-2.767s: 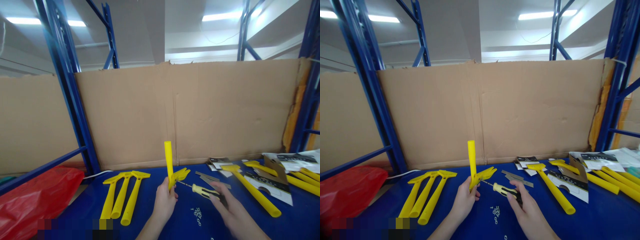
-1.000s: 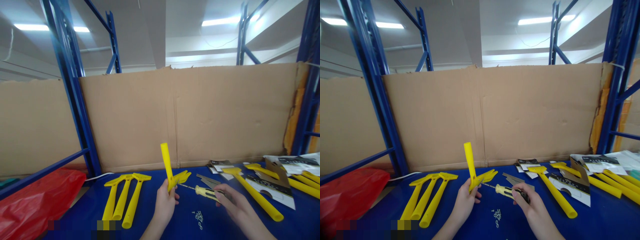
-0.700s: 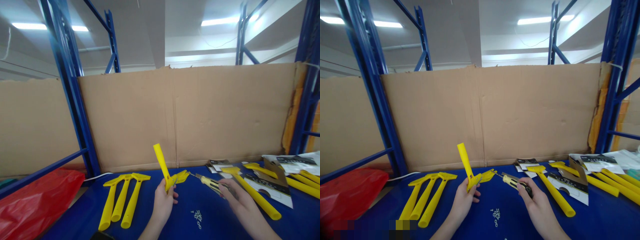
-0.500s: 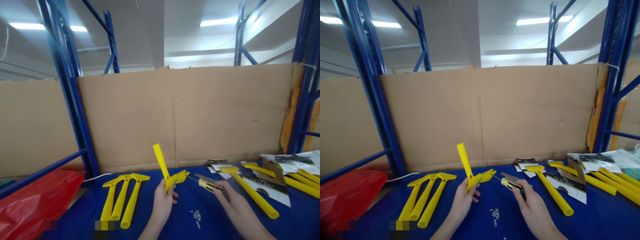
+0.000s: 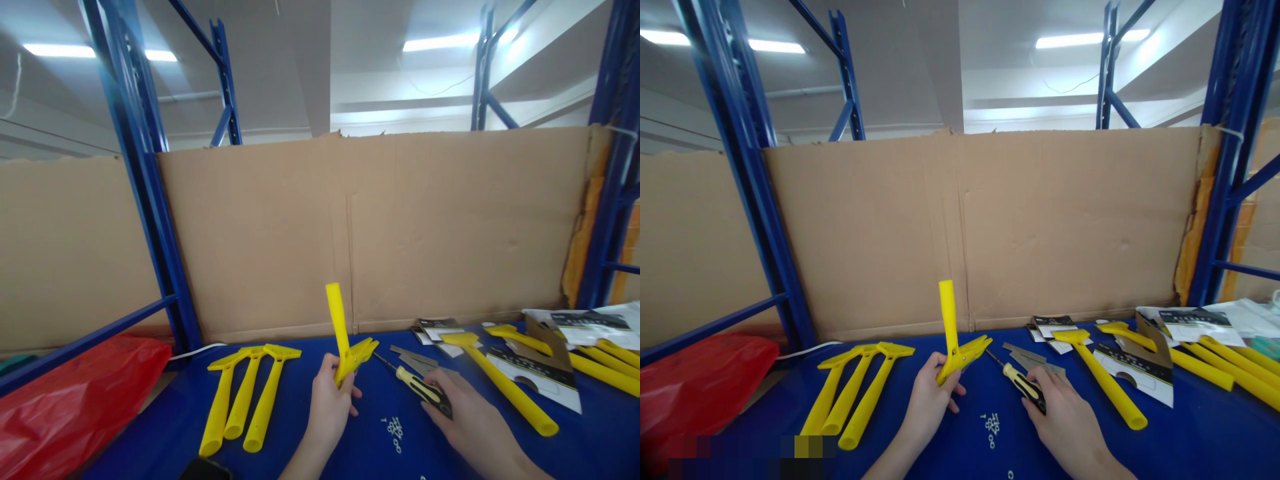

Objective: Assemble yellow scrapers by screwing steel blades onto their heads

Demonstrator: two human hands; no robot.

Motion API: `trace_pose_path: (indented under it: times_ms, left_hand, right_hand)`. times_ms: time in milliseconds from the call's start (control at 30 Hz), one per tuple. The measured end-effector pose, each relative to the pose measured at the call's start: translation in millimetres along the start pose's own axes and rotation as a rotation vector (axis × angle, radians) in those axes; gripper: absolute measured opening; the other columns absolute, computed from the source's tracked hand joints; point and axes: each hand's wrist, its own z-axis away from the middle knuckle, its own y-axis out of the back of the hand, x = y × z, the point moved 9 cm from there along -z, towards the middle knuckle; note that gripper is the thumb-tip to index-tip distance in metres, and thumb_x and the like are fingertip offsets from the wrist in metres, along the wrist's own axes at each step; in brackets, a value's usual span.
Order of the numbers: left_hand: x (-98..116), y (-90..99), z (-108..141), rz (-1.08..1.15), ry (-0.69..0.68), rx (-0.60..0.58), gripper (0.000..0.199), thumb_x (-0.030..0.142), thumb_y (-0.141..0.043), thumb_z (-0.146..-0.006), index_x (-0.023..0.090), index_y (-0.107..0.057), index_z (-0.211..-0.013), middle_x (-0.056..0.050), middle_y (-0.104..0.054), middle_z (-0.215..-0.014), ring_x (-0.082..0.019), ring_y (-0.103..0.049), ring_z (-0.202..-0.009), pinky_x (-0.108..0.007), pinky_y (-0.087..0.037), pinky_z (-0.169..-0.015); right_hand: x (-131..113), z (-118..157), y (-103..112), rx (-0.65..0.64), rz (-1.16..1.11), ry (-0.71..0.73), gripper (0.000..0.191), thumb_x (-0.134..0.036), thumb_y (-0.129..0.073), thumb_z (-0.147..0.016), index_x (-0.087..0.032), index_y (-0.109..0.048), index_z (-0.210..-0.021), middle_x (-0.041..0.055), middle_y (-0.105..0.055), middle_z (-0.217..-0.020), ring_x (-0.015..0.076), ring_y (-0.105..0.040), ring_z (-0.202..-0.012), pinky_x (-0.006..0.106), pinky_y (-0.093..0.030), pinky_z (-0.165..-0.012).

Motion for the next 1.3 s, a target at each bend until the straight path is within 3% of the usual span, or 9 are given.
trace_pose_path:
  times_ms: [200, 433, 633, 733, 900, 1033, 1133, 1200, 1300]
  left_hand:
    - [14.8, 3.4, 4.6, 0.065, 0.009, 0.02, 0.028, 0.035, -0.072, -0.063, 0.013, -0.058, -0.074, 0.001, -0.058, -0.052, -0.012, -0.056, -0.041, -0.018, -0.042, -0.03]
    - [32.1, 27.2, 0.6, 0.234, -0.062, 0.115, 0.034, 0.041, -0.076, -0.06, 0.01, -0.067, -0.071, -0.001, -0.062, -0.054, -0.01, -0.054, -0.046, -0.018, -0.04, -0.038]
    - [44.0, 39.5, -0.4, 0.391, -0.055, 0.14, 0.041, 0.049, -0.073, -0.064, 0.012, -0.066, -0.079, -0.002, -0.066, -0.064, -0.01, -0.056, -0.049, -0.018, -0.044, -0.043]
    - [50.3, 31.9, 1.4, 0.358, -0.075, 0.062, 0.04, 0.051, -0.069, -0.068, 0.012, -0.064, -0.077, -0.002, -0.065, -0.065, -0.006, -0.048, -0.041, -0.017, -0.041, -0.039]
    - [48.8, 7.8, 10.8, 0.316, -0.014, -0.08, 0.042, 0.053, -0.066, -0.07, 0.012, -0.064, -0.077, -0.005, -0.066, -0.071, -0.007, -0.052, -0.043, -0.019, -0.046, -0.04]
    - [47.8, -6.6, 16.5, 0.34, 0.051, -0.175, 0.048, 0.058, -0.062, -0.072, 0.011, -0.063, -0.083, -0.007, -0.068, -0.073, -0.012, -0.06, -0.05, -0.021, -0.05, -0.043]
    - [39.6, -1.0, 10.2, 0.354, 0.103, -0.171, 0.062, 0.068, -0.042, -0.078, 0.011, -0.062, -0.091, -0.01, -0.068, -0.074, -0.017, -0.064, -0.059, -0.026, -0.051, -0.047]
    - [32.3, 18.8, 0.7, 0.228, 0.085, -0.056, 0.059, 0.066, -0.038, -0.08, 0.013, -0.061, -0.091, -0.009, -0.068, -0.073, -0.02, -0.065, -0.062, -0.028, -0.051, -0.05]
    - [44.6, 47.8, -9.0, -0.33, -0.168, 0.112, 0.037, 0.05, -0.047, -0.083, 0.017, -0.061, -0.081, -0.007, -0.068, -0.071, -0.021, -0.065, -0.07, -0.028, -0.049, -0.059]
  right_hand:
    - [0.7, -0.6, 1.2, -0.006, -0.015, 0.002, 0.014, -0.027, -0.048, -0.08, -0.026, -0.057, -0.09, 0.0049, -0.069, -0.102, 0.0269, -0.063, -0.098, 0.04, -0.052, -0.077]
    - [3.6, -2.1, -0.3, 0.029, -0.062, 0.014, 0.017, -0.033, -0.047, -0.081, -0.026, -0.058, -0.092, 0.0048, -0.067, -0.1, 0.0261, -0.064, -0.095, 0.041, -0.054, -0.076]
    - [-4.4, 10.2, 28.8, 0.406, -0.165, 0.203, 0.048, -0.042, -0.052, -0.083, -0.023, -0.043, -0.125, 0.0116, -0.055, -0.122, 0.0268, -0.056, -0.112, 0.042, -0.05, -0.092]
    - [-25.5, 22.9, 36.4, 0.446, -0.125, 0.378, 0.058, -0.039, -0.057, -0.081, -0.023, -0.036, -0.133, 0.013, -0.05, -0.13, 0.0282, -0.05, -0.121, 0.04, -0.048, -0.097]
    - [-54.2, 31.7, 27.9, 0.358, -0.011, 0.564, 0.055, -0.029, -0.059, -0.079, -0.024, -0.043, -0.132, 0.0115, -0.061, -0.121, 0.0269, -0.06, -0.111, 0.039, -0.053, -0.091]
    - [-56.9, 31.2, 20.1, 0.307, -0.003, 0.628, 0.042, -0.019, -0.051, -0.084, -0.027, -0.053, -0.126, 0.0062, -0.07, -0.105, 0.0215, -0.067, -0.096, 0.034, -0.055, -0.085]
    - [-50.7, 29.8, 26.3, 0.361, -0.035, 0.631, 0.039, -0.02, -0.046, -0.089, -0.027, -0.052, -0.127, 0.0055, -0.069, -0.107, 0.019, -0.067, -0.096, 0.029, -0.055, -0.085]
    - [-42.5, 26.9, 37.2, 0.448, -0.044, 0.588, 0.038, -0.023, -0.045, -0.09, -0.026, -0.05, -0.128, 0.0064, -0.068, -0.11, 0.0199, -0.065, -0.099, 0.03, -0.054, -0.086]
    - [-23.3, 21.3, 60.7, 0.614, -0.025, 0.451, 0.038, -0.027, -0.042, -0.091, -0.024, -0.047, -0.129, 0.0095, -0.063, -0.115, 0.0231, -0.062, -0.105, 0.034, -0.051, -0.091]
